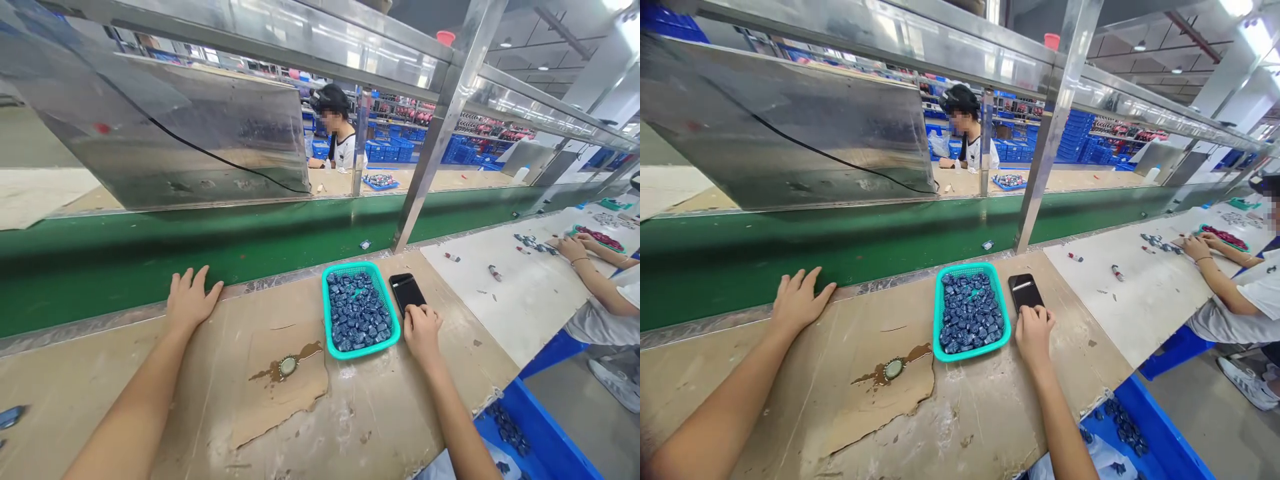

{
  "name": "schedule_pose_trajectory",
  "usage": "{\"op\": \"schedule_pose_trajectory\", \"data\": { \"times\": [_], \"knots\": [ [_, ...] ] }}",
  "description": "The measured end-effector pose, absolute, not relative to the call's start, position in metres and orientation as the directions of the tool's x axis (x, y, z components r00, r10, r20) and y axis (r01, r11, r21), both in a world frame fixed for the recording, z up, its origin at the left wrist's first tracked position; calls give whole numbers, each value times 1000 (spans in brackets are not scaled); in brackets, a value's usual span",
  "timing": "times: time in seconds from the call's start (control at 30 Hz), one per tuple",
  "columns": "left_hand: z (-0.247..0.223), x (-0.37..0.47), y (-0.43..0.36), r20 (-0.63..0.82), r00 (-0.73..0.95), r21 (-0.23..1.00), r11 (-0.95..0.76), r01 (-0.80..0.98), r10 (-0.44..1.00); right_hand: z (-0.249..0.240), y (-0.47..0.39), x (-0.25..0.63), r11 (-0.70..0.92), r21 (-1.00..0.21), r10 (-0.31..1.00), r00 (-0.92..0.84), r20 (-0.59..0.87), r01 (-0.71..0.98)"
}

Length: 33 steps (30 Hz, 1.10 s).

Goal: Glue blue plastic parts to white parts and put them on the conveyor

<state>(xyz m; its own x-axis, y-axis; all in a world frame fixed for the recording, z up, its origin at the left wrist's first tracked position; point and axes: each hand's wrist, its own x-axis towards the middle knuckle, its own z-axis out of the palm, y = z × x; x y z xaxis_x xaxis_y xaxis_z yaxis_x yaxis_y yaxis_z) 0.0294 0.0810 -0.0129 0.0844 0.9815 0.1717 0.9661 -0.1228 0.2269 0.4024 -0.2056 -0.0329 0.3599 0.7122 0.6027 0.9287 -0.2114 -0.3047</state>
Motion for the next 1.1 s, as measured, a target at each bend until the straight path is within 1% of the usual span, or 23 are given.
{"op": "schedule_pose_trajectory", "data": {
  "times": [0.1, 0.23, 0.33, 0.43, 0.53, 0.6, 0.67, 0.73, 0.8, 0.83, 0.87, 0.9, 1.0, 1.1],
  "knots": [
    [-17, 28, 80, 258, 83, 162, -128, 978, 963, -37, -204, 396, -147, -326, 675, 336, 657, 934],
    [-19, 28, 82, 208, 129, 88, -150, 985, 970, -40, -200, 394, 7, -352, 665, 259, 701, 936],
    [-20, 27, 85, 192, 98, 92, -118, 989, 976, -42, -200, 394, 91, -367, 666, 217, 714, 926],
    [-21, 28, 84, 185, 63, 101, -83, 991, 981, -37, -205, 396, 100, -386, 629, 243, 739, 917],
    [-19, 29, 82, 183, 84, 117, -107, 987, 980, -15, -207, 393, 96, -403, 591, 274, 759, 910],
    [-14, 30, 78, 170, 103, 146, -129, 981, 980, 6, -200, 384, 125, -423, 604, 269, 750, 898],
    [-9, 31, 72, 154, 112, 174, -138, 975, 982, 23, -186, 370, 168, -441, 699, 209, 684, 882],
    [-5, 29, 64, 151, 113, 185, -140, 973, 982, 28, -169, 355, 166, -437, 833, 112, 542, 884],
    [-6, 26, 58, 143, 111, 200, -139, 970, 983, 19, -153, 343, 87, -387, 932, 63, 358, 918],
    [-7, 24, 57, 141, 110, 209, -138, 968, 984, 10, -146, 342, 12, -352, 964, 83, 254, 936],
    [-10, 21, 56, 137, 109, 218, -137, 966, 985, -1, -140, 344, -33, -324, 979, 96, 181, 946],
    [-13, 19, 57, 134, 109, 229, -138, 964, 985, -13, -134, 350, -19, -324, 993, 57, 107, 946],
    [-22, 15, 62, 129, 99, 265, -131, 955, 987, -43, -117, 382, -24, -382, 998, 42, 39, 924],
    [-29, 15, 64, 126, 94, 304, -129, 944, 988, -59, -97, 412, 72, -427, 996, -46, 70, 901]
  ]
}}
